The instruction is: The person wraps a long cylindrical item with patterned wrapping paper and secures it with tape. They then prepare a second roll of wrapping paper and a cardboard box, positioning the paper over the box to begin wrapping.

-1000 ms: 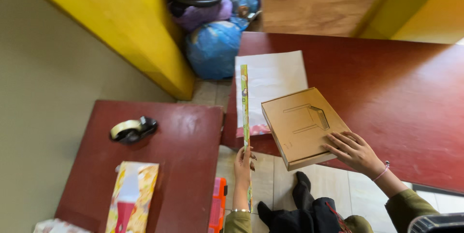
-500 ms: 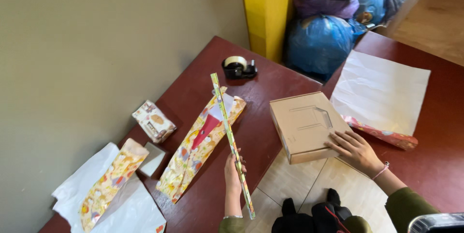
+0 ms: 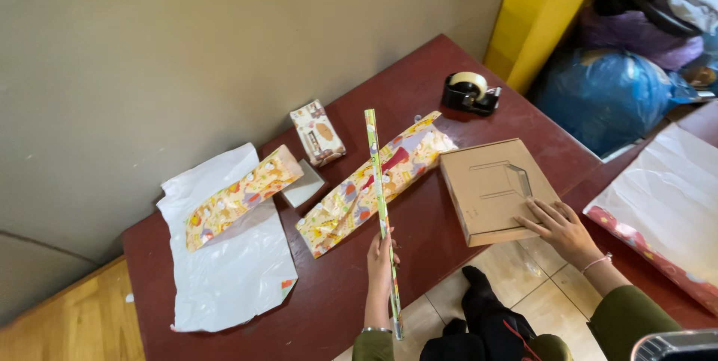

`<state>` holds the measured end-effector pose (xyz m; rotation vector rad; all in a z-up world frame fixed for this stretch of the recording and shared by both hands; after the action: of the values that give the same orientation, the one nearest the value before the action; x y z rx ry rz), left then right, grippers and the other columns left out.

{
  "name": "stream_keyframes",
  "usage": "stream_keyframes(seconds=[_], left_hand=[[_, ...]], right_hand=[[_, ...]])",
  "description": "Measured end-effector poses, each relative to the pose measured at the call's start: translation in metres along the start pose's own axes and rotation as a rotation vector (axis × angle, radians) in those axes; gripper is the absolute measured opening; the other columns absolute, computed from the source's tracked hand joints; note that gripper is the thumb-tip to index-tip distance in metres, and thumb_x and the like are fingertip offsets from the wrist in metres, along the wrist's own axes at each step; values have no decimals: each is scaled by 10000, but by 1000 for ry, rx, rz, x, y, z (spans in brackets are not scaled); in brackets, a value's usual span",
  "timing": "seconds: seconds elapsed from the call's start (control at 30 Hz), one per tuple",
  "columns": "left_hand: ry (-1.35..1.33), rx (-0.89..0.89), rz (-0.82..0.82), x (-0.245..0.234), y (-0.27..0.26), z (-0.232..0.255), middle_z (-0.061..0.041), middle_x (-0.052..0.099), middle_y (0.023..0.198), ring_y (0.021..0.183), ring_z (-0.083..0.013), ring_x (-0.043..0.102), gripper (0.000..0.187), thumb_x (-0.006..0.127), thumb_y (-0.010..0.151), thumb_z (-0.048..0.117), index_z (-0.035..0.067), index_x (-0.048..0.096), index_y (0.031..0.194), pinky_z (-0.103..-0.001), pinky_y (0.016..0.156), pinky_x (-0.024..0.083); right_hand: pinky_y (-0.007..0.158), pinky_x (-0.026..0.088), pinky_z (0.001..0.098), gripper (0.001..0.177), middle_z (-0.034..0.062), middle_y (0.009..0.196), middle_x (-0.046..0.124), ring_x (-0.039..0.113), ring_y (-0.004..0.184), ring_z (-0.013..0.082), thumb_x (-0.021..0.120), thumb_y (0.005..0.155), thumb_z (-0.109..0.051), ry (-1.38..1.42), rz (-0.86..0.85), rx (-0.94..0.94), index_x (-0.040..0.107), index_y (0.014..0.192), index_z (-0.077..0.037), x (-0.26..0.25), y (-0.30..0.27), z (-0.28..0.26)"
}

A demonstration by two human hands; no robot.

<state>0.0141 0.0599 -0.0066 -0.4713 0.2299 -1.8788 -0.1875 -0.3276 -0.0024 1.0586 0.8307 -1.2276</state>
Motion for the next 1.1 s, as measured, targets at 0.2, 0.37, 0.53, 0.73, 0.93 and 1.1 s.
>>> stream_keyframes(seconds=[0.2, 0.37, 0.53, 0.73, 0.93, 1.1], left_hand=[[-12, -6, 84, -15, 8, 4, 26, 598, 846, 575, -39, 534, 454, 549, 1008, 385, 129, 647, 1370, -219, 525, 444], [-139, 35, 106, -6, 29, 3, 14, 611, 869, 609, -41, 545, 459, 540, 1028, 346, 81, 607, 1397, -220, 542, 461], [-33, 69, 48, 40, 56, 9, 25, 644, 931, 669, -44, 547, 518, 607, 993, 288, 105, 537, 1473, -207, 589, 479], [497, 427, -92, 147, 88, 8, -118, 709, 1126, 958, -207, 667, 412, 707, 1026, 305, 55, 649, 1347, -364, 849, 539], [982, 654, 134, 217, 121, -16, -132, 554, 1369, 1162, -380, 532, 353, 734, 893, 250, 204, 734, 1243, -505, 993, 446], [1227, 785, 236, 219, 122, -32, -112, 531, 1428, 1178, -352, 530, 346, 700, 957, 292, 201, 713, 1290, -486, 1023, 435]], right_hand=[[1252, 305, 414, 751, -31, 1644, 335, 369, 1457, 146, 561, 872, -273, -62, -144, -78, 283, 1557, -407, 20, 55, 15], [1136, 340, 423, 629, 93, 1472, 487, 447, 1345, 245, 577, 830, -511, 298, 42, -128, 489, 1413, -293, 34, 103, 32], [1091, 420, 402, 443, 28, 1223, 700, 608, 1190, 202, 579, 926, -313, 372, -51, -215, 633, 1346, -182, 46, 143, 47], [1098, 422, 455, 365, 162, 1274, 627, 550, 1242, 313, 663, 914, -251, 613, 431, -138, 632, 1252, -116, 35, 172, 33], [1174, 315, 561, 406, 140, 1309, 604, 532, 1289, 297, 713, 806, -271, 522, 248, -289, 654, 1176, -116, 50, 196, 34], [1221, 310, 499, 351, 78, 1319, 639, 536, 1326, 246, 635, 869, -147, 780, 204, -226, 637, 1215, -92, 68, 201, 42]])
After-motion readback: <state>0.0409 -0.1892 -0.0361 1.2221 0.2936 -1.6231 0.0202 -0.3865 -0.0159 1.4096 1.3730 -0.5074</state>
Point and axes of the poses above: each hand's wrist, its own y-axis towards the middle knuckle, its own x-axis out of the palm, z = x × y, the point moved 1 cm from there along y, towards the middle knuckle
